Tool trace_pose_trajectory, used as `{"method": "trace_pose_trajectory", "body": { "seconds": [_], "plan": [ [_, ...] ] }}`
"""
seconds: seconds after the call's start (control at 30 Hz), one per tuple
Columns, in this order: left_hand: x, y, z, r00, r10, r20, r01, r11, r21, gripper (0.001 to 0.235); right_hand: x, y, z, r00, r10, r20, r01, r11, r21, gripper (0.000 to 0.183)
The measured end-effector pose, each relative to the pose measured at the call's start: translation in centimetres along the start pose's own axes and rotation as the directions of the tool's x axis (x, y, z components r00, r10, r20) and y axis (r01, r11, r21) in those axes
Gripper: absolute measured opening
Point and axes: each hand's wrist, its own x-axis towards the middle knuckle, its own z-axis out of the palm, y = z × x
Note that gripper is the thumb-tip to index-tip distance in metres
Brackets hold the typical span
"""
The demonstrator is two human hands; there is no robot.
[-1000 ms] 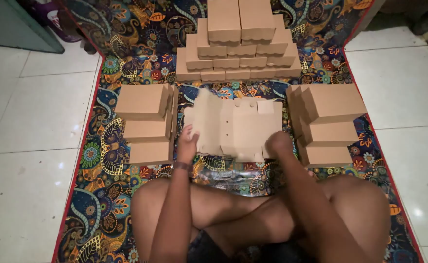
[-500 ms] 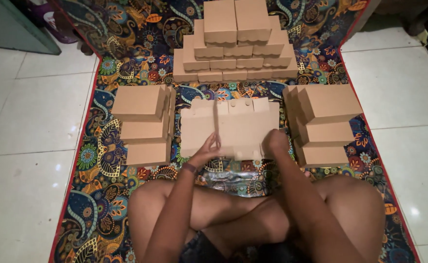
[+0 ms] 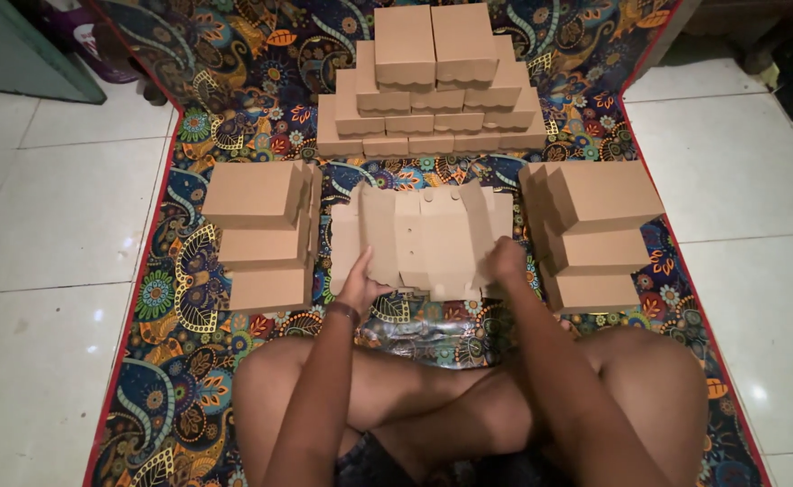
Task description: Folding flat cardboard templates into boxes and stacking them on the floor.
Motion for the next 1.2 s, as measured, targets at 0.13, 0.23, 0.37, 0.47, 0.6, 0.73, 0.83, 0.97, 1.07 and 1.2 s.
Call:
{"method": "trace_pose_trajectory", "body": {
  "seconds": [0.13,0.23,0.37,0.47,0.6,0.73,0.83,0.97,1.07,1.2],
  "plan": [
    [-3.4,2.5,3.2,1.0,-0.003,0.011,0.005,0.986,-0.164,0.078,1.0,0.7,-0.1,1.0,-0.007,-0.026,0.007,1.0,-0.01,0.033],
    [-5.9,4.2,4.9,0.992,-0.039,0.119,0.08,0.931,-0.356,0.092,2.1,1.0,-1.6,0.999,-0.019,-0.05,0.03,0.971,0.238,0.037],
    [-4.1,3.8,3.4,0.997,0.019,0.075,0.004,0.956,-0.293,0.13,-2.3,-2.6,-6.5,0.977,-0.043,0.208,-0.143,0.588,0.796,0.011],
    [-2.3,2.2,1.7,0.997,0.013,0.08,0.008,0.966,-0.257,0.129,-2.4,-1.6,-4.9,0.95,-0.071,0.303,-0.179,0.672,0.718,0.022],
    [-6.1,3.7,6.1,0.994,0.001,0.112,0.01,0.995,-0.098,0.09,-2.8,-1.2,-1.0,0.935,0.011,0.353,-0.245,0.741,0.625,0.061],
    [-2.3,-1.7,2.3,0.991,0.03,0.129,-0.045,0.992,0.119,0.061,2.5,4.2,5.9,0.993,0.072,0.095,-0.095,0.959,0.267,0.045],
    [-0.7,-2.2,1.8,0.991,0.096,0.093,-0.12,0.949,0.292,0.078,1.8,3.2,5.4,0.992,0.122,-0.03,-0.12,0.991,0.06,0.038],
    [3.0,-3.6,-1.2,0.969,0.157,-0.193,-0.091,0.946,0.312,0.063,1.9,3.9,6.5,0.982,0.176,-0.068,-0.167,0.979,0.116,0.04],
    [2.3,-3.1,0.0,0.948,0.138,-0.286,-0.048,0.953,0.298,0.051,1.0,3.9,6.8,0.974,0.224,-0.034,-0.215,0.962,0.168,0.042],
    [-3.3,-0.6,6.7,0.969,0.167,-0.183,0.03,0.654,0.756,0.079,0.7,3.4,6.7,0.965,0.261,0.035,-0.262,0.943,0.206,0.044]
  ]
}}
